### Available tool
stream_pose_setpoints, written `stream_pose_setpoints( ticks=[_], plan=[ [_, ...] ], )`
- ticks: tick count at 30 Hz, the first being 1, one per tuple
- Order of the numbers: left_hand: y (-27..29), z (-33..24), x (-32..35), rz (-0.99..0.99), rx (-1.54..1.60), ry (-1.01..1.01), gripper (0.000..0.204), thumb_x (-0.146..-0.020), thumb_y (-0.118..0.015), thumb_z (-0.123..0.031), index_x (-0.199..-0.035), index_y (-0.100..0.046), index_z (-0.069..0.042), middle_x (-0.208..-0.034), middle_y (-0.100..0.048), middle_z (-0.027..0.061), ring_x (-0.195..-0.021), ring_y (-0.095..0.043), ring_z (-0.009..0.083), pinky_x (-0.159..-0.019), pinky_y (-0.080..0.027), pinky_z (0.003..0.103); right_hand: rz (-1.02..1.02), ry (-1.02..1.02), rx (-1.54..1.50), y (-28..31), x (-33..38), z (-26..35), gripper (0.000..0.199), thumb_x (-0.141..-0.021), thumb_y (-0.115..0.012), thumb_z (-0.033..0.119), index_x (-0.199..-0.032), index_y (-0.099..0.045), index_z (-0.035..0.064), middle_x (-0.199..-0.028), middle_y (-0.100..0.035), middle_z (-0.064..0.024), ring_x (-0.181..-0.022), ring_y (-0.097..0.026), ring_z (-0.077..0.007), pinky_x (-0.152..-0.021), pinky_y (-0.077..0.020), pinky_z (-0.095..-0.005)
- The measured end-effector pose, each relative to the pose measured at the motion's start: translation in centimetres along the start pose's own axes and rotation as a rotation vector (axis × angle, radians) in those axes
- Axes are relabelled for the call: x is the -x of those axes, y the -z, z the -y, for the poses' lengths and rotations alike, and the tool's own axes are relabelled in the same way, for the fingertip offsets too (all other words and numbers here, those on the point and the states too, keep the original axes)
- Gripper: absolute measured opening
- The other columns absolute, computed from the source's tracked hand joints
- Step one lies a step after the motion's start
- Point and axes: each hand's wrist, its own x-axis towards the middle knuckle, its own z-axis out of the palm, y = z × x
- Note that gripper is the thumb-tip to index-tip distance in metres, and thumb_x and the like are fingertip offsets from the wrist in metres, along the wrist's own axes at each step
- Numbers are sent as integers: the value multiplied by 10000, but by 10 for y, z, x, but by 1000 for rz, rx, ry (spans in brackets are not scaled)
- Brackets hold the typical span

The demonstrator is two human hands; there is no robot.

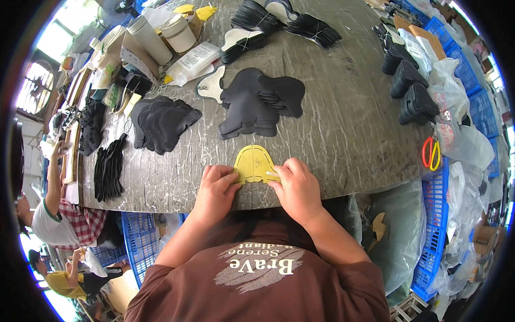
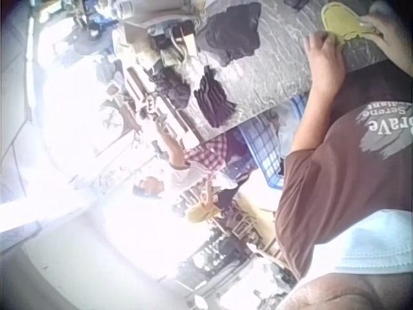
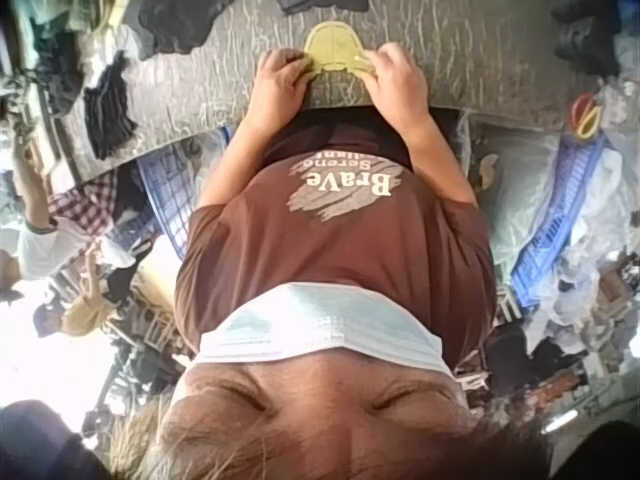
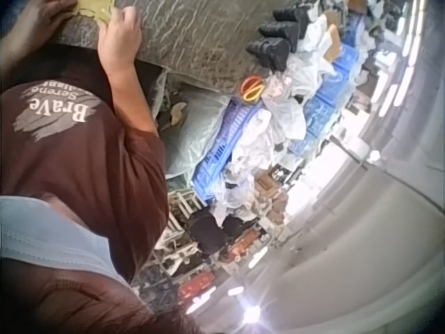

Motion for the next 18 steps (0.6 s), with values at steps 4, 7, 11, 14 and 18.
stream_pose_setpoints(
  ticks=[4, 7, 11, 14, 18],
  plan=[
    [0, -8, 0, 55, -199, -74, 249, -766, -644, -41, -1008, -658, 15, -1058, -570, 136, -930, -530, 319, -828, -472, 395, 4, 2, -6, -2, 1, -4, 320, -707, -783, 108, -982, -655, 5, -917, -546, -85, -853, -588, -277, -718, -501, -394],
    [-7, -19, 3, 144, -408, -107, 272, -787, -578, -79, -1033, -642, 20, -1075, -546, 160, -939, -523, 305, -830, -474, 392, 9, 11, -25, -2, 0, -4, 312, -709, -781, 107, -978, -658, 7, -905, -547, -88, -848, -588, -281, -719, -498, -396],
    [-14, -41, 5, 247, -543, -138, 452, -800, -561, -126, -1239, -572, -18, -1153, -524, 218, -995, -538, 378, -858, -492, 437, 27, -4, -38, -1, -1, -2, 306, -711, -779, 100, -980, -664, 7, -904, -560, -94, -853, -590, -289, -728, -495, -399],
    [-21, -50, 5, 286, -679, -201, 568, -858, -611, -342, -1326, -531, -32, -1188, -536, 273, -1051, -546, 455, -872, -501, 483, 19, -5, -36, -1, 0, -4, 311, -709, -780, 97, -983, -666, 7, -913, -567, -95, -862, -593, -293, -734, -495, -397],
    [-27, -54, 6, 386, -655, -177, 858, -741, -645, -610, -1327, -518, 3, -1223, -539, 314, -1121, -541, 452, -938, -471, 509, 33, -27, -22, 0, -2, -1, 307, -709, -782, 102, -977, -669, 6, -923, -572, -96, -867, -596, -294, -740, -496, -393]
  ],
)
